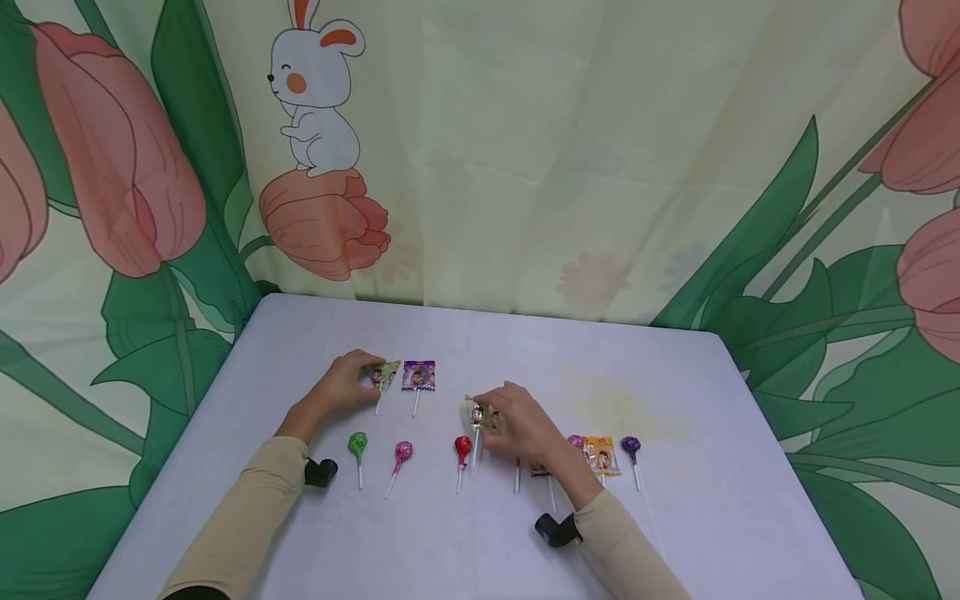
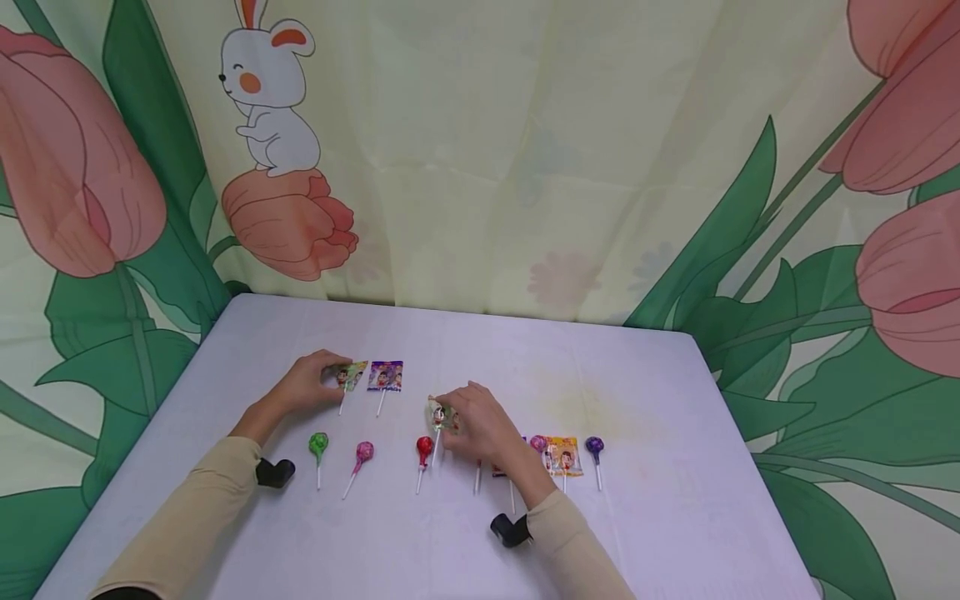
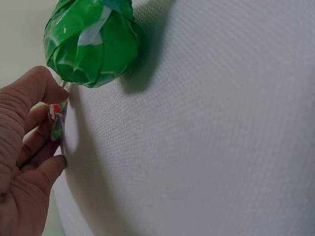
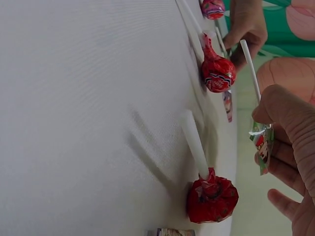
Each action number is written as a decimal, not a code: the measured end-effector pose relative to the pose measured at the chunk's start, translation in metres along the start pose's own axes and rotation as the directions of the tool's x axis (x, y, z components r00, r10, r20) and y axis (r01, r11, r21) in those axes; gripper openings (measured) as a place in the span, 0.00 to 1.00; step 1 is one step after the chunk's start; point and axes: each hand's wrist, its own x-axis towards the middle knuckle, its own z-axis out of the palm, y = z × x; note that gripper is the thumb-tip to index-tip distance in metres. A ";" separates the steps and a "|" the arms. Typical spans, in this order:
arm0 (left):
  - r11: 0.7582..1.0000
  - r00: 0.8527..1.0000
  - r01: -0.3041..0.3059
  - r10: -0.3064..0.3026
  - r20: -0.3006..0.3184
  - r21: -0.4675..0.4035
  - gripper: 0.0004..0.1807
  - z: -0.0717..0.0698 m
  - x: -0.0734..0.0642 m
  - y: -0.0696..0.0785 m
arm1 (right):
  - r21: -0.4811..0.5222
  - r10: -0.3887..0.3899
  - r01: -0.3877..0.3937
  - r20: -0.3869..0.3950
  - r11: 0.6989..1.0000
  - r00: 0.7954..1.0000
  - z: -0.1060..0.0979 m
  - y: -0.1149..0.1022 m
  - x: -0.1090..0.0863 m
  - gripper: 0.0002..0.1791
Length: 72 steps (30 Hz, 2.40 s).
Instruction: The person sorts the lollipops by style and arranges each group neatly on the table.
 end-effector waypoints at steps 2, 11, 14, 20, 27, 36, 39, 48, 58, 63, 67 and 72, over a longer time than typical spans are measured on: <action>1.000 1.000 0.006 -0.006 0.001 0.003 0.33 0.000 0.000 0.000 | -0.001 -0.008 0.008 -0.013 1.000 1.000 0.000 0.000 0.004 0.26; 1.000 1.000 0.001 -0.001 0.004 0.010 0.33 0.000 -0.001 -0.001 | 0.010 0.015 -0.015 0.000 1.000 1.000 -0.002 -0.001 0.020 0.26; 1.000 1.000 0.002 -0.002 0.002 0.004 0.33 0.000 -0.001 -0.001 | 0.002 0.016 -0.016 0.003 1.000 1.000 -0.001 0.001 0.025 0.27; 1.000 1.000 -0.011 0.011 -0.004 0.001 0.33 0.000 -0.001 0.000 | 0.010 0.017 -0.017 0.015 1.000 1.000 0.000 0.002 0.033 0.27; 1.000 1.000 -0.017 0.017 0.000 0.000 0.33 -0.001 -0.001 0.000 | 0.024 0.048 -0.049 0.036 0.999 0.998 0.002 0.002 0.041 0.27; 1.000 1.000 -0.008 0.008 -0.009 -0.009 0.33 0.000 -0.001 -0.001 | 0.019 0.047 -0.048 0.040 0.999 0.998 0.006 0.007 0.051 0.27; 1.000 1.000 -0.003 0.003 -0.007 -0.007 0.33 0.000 -0.001 -0.001 | 0.010 0.043 -0.043 0.050 0.999 0.998 0.008 0.009 0.055 0.27; 1.000 1.000 -0.012 0.012 -0.007 0.002 0.32 -0.001 0.000 -0.001 | 0.012 0.079 -0.080 0.074 0.997 0.994 0.013 0.011 0.066 0.27; 1.000 1.000 0.003 -0.003 -0.007 -0.001 0.33 -0.002 0.002 -0.001 | 0.008 0.117 -0.118 0.098 0.993 0.988 0.019 0.015 0.076 0.28; 1.000 1.000 0.009 -0.009 -0.001 -0.002 0.33 -0.002 0.000 0.001 | 0.003 0.122 -0.123 0.108 0.992 0.987 0.023 0.016 0.078 0.28; 1.000 1.000 0.015 -0.015 0.008 -0.007 0.33 0.002 -0.003 0.001 | 0.019 0.137 -0.141 0.127 0.990 0.982 0.028 0.016 0.074 0.28; 1.000 1.000 0.019 -0.019 0.007 0.004 0.32 0.002 -0.004 0.001 | 0.025 0.123 -0.127 0.115 0.992 0.986 0.032 0.017 0.074 0.29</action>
